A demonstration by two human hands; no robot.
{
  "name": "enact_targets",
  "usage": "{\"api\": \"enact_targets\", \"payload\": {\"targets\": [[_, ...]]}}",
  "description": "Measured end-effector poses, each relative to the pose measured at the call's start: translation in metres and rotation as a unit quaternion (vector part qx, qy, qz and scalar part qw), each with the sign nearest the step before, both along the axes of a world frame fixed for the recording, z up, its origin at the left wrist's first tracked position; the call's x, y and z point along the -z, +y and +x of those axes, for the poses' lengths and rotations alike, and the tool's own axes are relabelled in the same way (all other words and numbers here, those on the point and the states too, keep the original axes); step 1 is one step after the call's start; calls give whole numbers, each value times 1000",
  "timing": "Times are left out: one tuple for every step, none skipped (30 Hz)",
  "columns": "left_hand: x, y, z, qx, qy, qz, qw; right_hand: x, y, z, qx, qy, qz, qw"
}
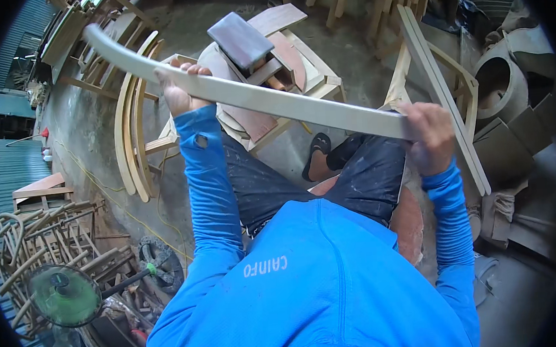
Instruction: Sanding a curved wooden component for furniture using a manual sanding block.
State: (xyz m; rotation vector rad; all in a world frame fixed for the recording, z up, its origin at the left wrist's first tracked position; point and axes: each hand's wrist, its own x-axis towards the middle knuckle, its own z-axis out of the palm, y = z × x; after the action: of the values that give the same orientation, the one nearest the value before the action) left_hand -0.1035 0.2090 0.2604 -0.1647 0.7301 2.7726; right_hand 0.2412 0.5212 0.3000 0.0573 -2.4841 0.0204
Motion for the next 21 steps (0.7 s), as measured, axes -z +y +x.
{"api": "enact_targets", "payload": {"targets": [[9, -5, 4, 37, 76, 92, 992, -3, 6, 2, 41, -1, -13, 999], [16, -11, 5, 74, 151, 183, 969, 1, 13, 8, 40, 2, -15, 999], [14, -8, 9, 75, 159, 208, 962, 7, 20, 16, 62, -18, -63, 996], [10, -10, 14, 75, 158, 207, 963, 13, 26, 24, 80, -39, -111, 990], [4, -14, 17, 62, 202, 210, 954, 21, 30, 27, 86, -32, -124, 988], [-2, -19, 18, 49, 246, 212, 944, 29, 32, 31, 86, -33, -126, 988], [-11, -23, 17, 51, 253, 196, 946, 38, 34, 36, 96, -21, -141, 985], [-19, -26, 16, 54, 250, 192, 947, 45, 35, 41, 108, -9, -157, 982], [-29, -30, 16, 56, 282, 180, 941, 51, 37, 44, 108, -10, -163, 981], [-36, -32, 13, 61, 310, 173, 933, 55, 39, 48, 121, -14, -169, 978], [-41, -39, 5, 96, 337, 166, 922, 58, 40, 53, 135, -18, -174, 975], [-48, -43, 0, 101, 334, 166, 923, 59, 39, 56, 140, -20, -176, 974], [-60, -46, -1, 114, 353, 128, 920, 60, 39, 57, 140, -13, -179, 974], [-72, -47, -4, 127, 371, 92, 915, 59, 39, 58, 140, -5, -182, 973], [-95, -54, -7, 120, 378, 87, 914, 54, 37, 53, 131, 0, -183, 974], [-112, -51, -14, 151, 397, 3, 905, 44, 34, 56, 120, 19, -178, 976], [-129, -46, -21, 180, 413, -82, 889, 33, 29, 58, 109, 38, -172, 978], [-152, -42, -25, 241, 423, -129, 864, 15, 21, 57, 92, 65, -166, 980], [-171, -23, -13, 239, 415, -190, 857, -1, 14, 58, 83, 92, -161, 979], [-182, -23, -4, 204, 405, -218, 864, -14, 5, 52, 54, 122, -159, 978], [-182, 6, 6, 188, 443, -294, 826, -27, 0, 60, 64, 138, -119, 981]]}}
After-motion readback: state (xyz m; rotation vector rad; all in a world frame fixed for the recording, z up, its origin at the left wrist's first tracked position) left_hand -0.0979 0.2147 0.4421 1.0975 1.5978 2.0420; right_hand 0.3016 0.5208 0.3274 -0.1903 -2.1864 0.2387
